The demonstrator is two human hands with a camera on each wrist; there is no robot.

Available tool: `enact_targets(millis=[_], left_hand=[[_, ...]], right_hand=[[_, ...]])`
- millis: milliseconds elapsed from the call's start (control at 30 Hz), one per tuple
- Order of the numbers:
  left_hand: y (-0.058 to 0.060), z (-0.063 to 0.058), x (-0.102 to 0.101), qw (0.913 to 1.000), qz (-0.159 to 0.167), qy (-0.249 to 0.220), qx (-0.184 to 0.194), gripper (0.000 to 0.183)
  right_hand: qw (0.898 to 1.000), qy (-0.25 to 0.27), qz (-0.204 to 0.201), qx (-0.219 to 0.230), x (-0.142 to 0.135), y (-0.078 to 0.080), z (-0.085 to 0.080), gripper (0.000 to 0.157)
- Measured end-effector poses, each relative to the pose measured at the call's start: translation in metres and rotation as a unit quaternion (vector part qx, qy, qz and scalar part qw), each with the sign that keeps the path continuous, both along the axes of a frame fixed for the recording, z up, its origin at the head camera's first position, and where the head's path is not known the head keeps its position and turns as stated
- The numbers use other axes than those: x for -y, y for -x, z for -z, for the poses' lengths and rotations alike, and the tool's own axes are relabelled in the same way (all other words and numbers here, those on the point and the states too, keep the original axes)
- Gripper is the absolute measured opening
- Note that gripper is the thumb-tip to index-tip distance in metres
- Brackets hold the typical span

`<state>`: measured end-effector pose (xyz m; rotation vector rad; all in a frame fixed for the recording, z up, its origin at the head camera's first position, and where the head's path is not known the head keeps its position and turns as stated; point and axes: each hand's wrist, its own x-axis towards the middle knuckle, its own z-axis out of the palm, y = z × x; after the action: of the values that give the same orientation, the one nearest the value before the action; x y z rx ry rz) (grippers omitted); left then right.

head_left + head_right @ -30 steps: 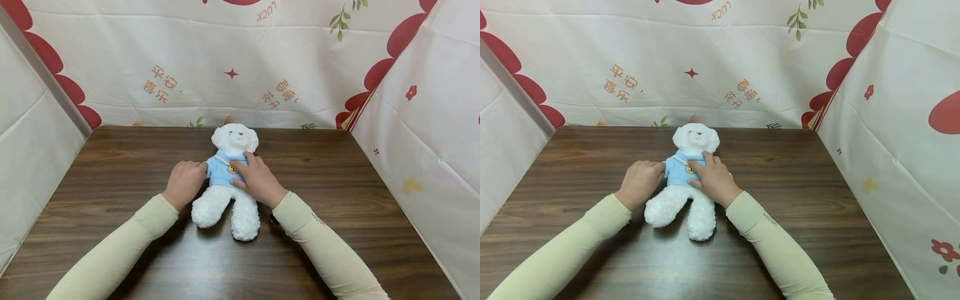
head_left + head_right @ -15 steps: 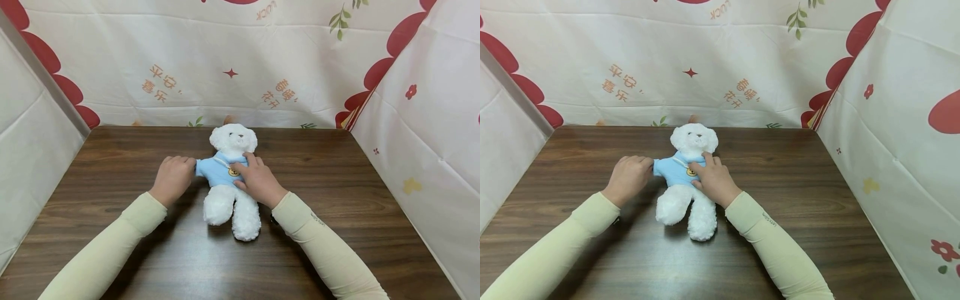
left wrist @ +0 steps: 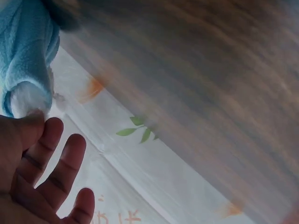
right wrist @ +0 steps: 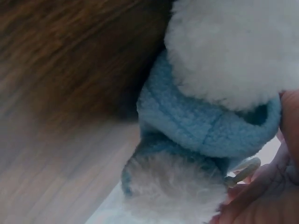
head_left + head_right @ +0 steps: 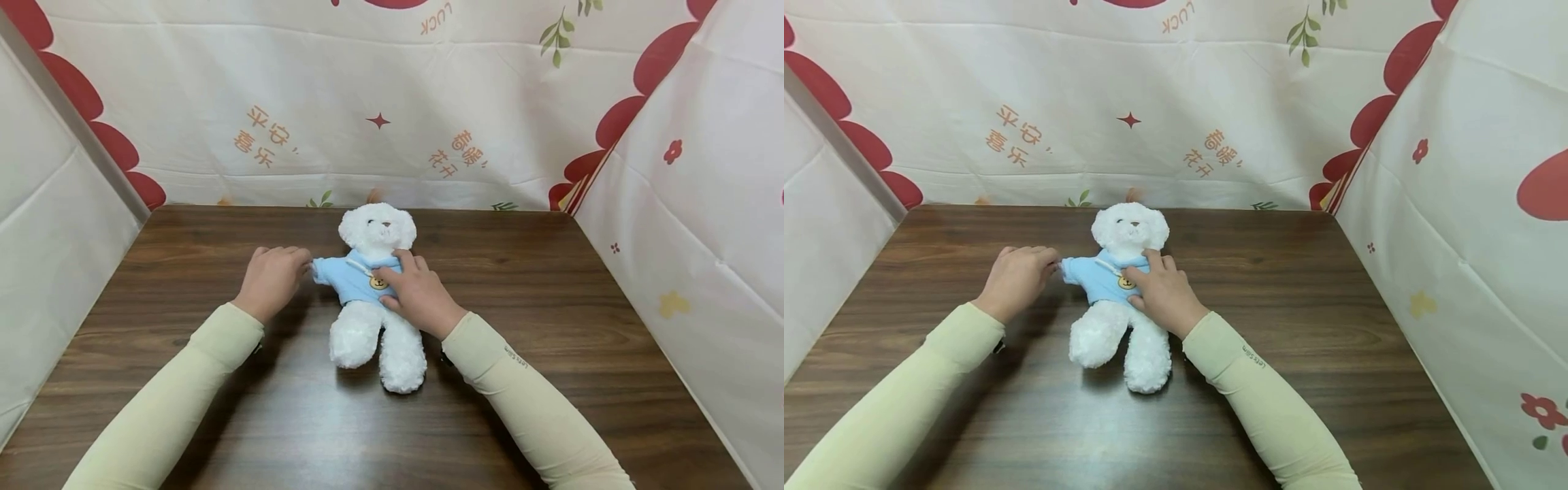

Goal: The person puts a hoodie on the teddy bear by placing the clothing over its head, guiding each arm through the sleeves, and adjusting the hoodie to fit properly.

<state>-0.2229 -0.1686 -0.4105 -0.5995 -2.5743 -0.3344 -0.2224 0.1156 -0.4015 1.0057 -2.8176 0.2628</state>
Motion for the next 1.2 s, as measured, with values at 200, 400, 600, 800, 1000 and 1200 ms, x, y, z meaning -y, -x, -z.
enact_targets(millis=[200, 400, 600, 800, 1000, 1200], left_hand=[[-0.012, -0.001, -0.007, 0.9972, 0.063, -0.012, 0.038, 0.013], [-0.019, -0.001, -0.011, 0.9947, 0.099, -0.018, 0.017, 0.013], [-0.018, 0.008, -0.019, 0.9962, 0.079, -0.015, -0.034, 0.009], [-0.02, 0.009, -0.024, 0.9976, 0.051, -0.011, -0.046, 0.012], [-0.019, 0.009, -0.032, 0.9974, 0.03, -0.001, -0.065, 0.004], [-0.015, 0.003, -0.034, 0.9972, 0.017, 0.012, -0.072, 0.015]], right_hand=[[1.0, 0.012, 0.006, 0.018, 0.0, 0.0, -0.002, 0.045], [0.999, 0.017, 0.017, 0.035, -0.002, 0.001, -0.003, 0.046], [0.999, 0.021, 0.006, 0.03, -0.001, 0.0, 0.0, 0.05], [1.0, 0.021, -0.009, 0.005, 0.001, 0.0, 0.0, 0.063], [1.0, -0.001, -0.003, 0.013, 0.003, 0.002, -0.004, 0.07], [0.999, -0.013, 0.018, 0.036, 0.003, 0.002, -0.008, 0.073]])
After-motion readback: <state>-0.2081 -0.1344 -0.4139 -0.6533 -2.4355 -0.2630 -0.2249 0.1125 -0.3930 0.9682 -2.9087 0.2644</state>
